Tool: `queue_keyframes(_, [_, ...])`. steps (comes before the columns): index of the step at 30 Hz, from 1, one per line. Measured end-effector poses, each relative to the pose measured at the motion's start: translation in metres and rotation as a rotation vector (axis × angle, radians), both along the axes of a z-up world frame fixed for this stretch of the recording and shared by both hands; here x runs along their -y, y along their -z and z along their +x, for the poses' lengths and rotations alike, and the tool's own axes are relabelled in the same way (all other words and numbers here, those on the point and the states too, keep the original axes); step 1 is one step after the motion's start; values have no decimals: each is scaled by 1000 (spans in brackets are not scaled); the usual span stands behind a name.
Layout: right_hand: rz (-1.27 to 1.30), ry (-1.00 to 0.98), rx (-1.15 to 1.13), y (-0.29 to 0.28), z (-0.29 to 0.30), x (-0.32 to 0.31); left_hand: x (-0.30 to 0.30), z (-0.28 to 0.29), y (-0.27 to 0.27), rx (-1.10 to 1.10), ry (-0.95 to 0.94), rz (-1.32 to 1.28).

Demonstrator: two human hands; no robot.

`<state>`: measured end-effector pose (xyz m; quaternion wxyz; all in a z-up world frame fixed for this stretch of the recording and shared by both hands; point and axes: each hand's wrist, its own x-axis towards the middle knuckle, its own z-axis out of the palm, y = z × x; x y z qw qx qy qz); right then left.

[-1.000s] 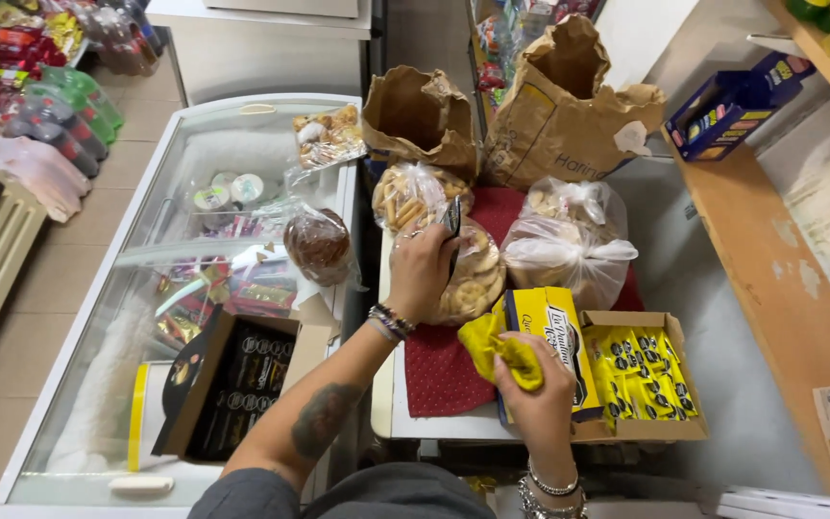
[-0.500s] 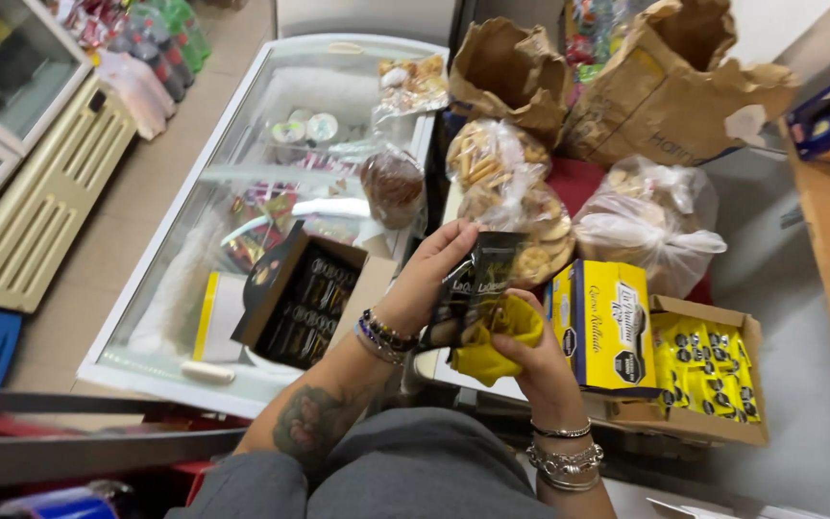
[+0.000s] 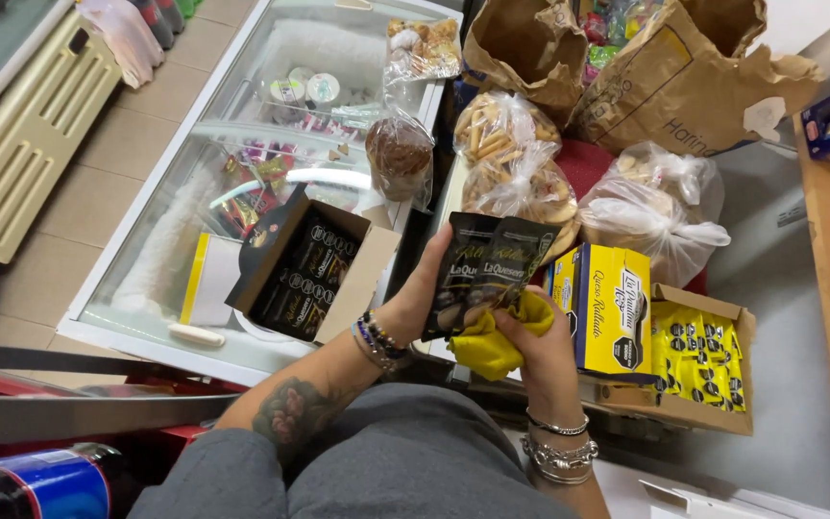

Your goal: The person is sorting and organizing various snack boxes and packets on a retail counter, moving them between containers and arranging them.

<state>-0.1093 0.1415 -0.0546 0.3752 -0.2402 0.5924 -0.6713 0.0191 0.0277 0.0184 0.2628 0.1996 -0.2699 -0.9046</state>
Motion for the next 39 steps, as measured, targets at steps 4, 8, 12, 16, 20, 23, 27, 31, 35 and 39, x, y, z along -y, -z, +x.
queue_keyframes(4, [62,-2,-78,-27,2,0,-5,9,44,-124,135,180])
queue_keyframes(8, [74,-36,-54,-22,3,4,1,10,70,-172,220,91])
queue_keyframes(12, [87,-52,18,-5,-8,3,9,7,128,-174,249,256])
queue_keyframes(16, [84,-70,119,-16,-21,-7,13,13,101,-214,203,423])
queue_keyframes(20, [-107,64,65,-22,-31,-19,11,20,70,-294,195,450])
queue_keyframes(23, [-186,48,-70,-44,-10,-22,1,14,82,-348,217,376])
queue_keyframes(27, [-192,-224,-884,-25,1,-6,-12,-16,186,-302,261,285])
queue_keyframes(31, [-255,-91,-1086,-10,5,-4,-12,-8,183,-294,302,171])
queue_keyframes(35, [-312,51,-1066,-8,4,-9,-18,4,121,-243,260,-81])
queue_keyframes(39, [-314,201,-1023,0,4,-12,-17,1,124,-226,292,-282])
